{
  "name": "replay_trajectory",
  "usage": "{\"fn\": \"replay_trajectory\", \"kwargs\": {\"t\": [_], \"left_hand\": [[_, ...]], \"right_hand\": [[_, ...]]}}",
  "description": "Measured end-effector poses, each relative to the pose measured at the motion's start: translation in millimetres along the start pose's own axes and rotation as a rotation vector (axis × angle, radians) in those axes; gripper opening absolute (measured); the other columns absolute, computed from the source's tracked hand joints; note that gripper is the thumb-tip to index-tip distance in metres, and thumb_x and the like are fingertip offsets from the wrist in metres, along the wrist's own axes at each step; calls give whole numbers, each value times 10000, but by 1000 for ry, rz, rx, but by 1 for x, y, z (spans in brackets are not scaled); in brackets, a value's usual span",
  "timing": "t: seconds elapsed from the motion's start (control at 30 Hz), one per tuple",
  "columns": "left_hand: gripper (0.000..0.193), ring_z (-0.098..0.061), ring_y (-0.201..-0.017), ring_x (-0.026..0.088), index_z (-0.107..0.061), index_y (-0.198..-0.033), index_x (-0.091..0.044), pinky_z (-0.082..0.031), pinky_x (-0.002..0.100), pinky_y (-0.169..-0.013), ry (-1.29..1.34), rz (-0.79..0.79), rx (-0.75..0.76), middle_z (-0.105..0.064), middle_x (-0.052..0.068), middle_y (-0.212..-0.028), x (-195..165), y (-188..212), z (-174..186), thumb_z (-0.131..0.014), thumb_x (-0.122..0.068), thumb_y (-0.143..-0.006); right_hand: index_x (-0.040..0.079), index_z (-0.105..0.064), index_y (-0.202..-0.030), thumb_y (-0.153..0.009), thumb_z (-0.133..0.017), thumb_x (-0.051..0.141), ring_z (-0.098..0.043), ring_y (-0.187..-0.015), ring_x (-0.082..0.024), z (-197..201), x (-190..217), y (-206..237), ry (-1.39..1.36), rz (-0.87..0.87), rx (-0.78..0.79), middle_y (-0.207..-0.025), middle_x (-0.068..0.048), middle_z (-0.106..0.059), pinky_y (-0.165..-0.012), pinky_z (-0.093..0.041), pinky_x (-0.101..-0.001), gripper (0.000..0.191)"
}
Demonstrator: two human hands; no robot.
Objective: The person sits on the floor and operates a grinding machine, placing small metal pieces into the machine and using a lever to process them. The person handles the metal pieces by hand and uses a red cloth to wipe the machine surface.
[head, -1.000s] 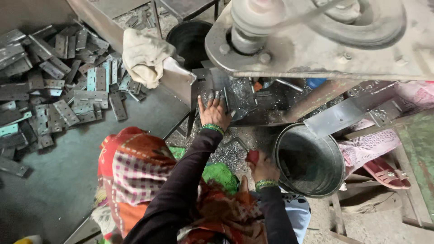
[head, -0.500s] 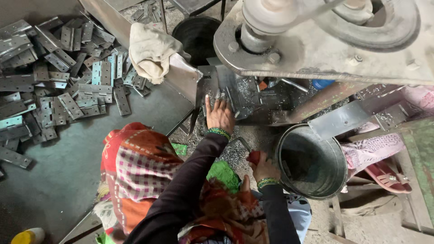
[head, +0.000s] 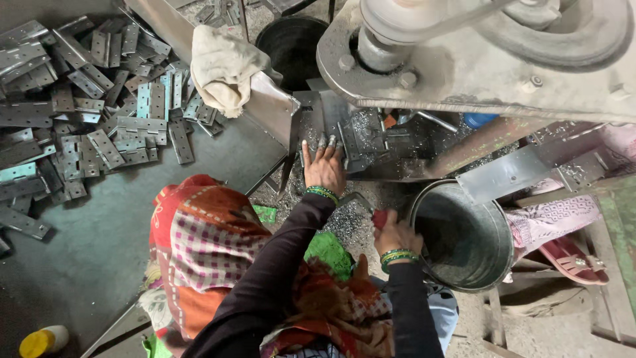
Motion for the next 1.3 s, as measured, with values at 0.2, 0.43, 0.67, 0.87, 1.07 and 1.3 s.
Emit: {"fn": "replay_trajectory", "kwargs": {"t": [0.2, 0.43, 0.67, 0.87, 1.07, 1.3], "left_hand": [[528, -477, -1431, 312, -613, -1323, -24, 6, 623, -1227, -29, -55, -194, -554, 172, -1476, -6, 1, 4, -574, -418, -973], [438, -550, -1373, 269, -627, -1358, -47, 33, 635, -1276, -22, 3, 24, -617, 146, -1435, -4, 6, 7, -521, -201, -961], [483, -521, -1381, 275, -619, -1357, -61, 53, 624, -1234, -89, -13, -13, -590, 147, -1451, -4, 4, 1, -573, -239, -910], [442, -535, -1374, 278, -650, -1334, -72, 40, 614, -1258, -12, -21, -37, -621, 133, -1423, 0, 10, 9, -577, -214, -922], [444, -517, -1382, 283, -649, -1335, -67, 26, 632, -1249, -7, -50, 4, -624, 129, -1407, 2, 9, 7, -557, -194, -920], [585, -465, -1390, 253, -576, -1434, -50, 12, 626, -1228, -154, -35, -108, -535, 116, -1530, -1, 5, 7, -531, -167, -863]], "right_hand": [[173, -348, -1391, -908, -616, 618, -641, -1138, -422, -30, -5, -7, -29, 39, -67, -1255, -245, -623, -882, -529, -543, 709], [176, -444, -1369, -999, -550, 486, -749, -1014, -355, 42, 5, -6, 63, 53, -41, -1091, -179, -737, -824, -585, -520, 494], [182, -364, -1445, -963, -568, 562, -713, -1029, -394, -30, -4, -11, -25, 11, -73, -1174, -223, -685, -898, -529, -547, 647], [153, -283, -1476, -900, -635, 589, -649, -1086, -460, -57, -16, -23, -58, 73, -93, -1214, -263, -636, -892, -501, -585, 804], [161, -413, -1372, -954, -594, 538, -711, -1083, -397, 3, -10, -25, 79, 57, -72, -1187, -211, -700, -909, -549, -559, 592], [139, -259, -1430, -925, -635, 572, -683, -1013, -475, -80, -17, -38, -113, 32, -12, -1226, -319, -627, -845, -552, -572, 764]]}}
Point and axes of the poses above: each hand's wrist, its own y-axis away from the middle knuckle, its own z-axis out of the back of the hand, x = y × z, the point moved 4 cm from there along -y, towards the middle knuckle
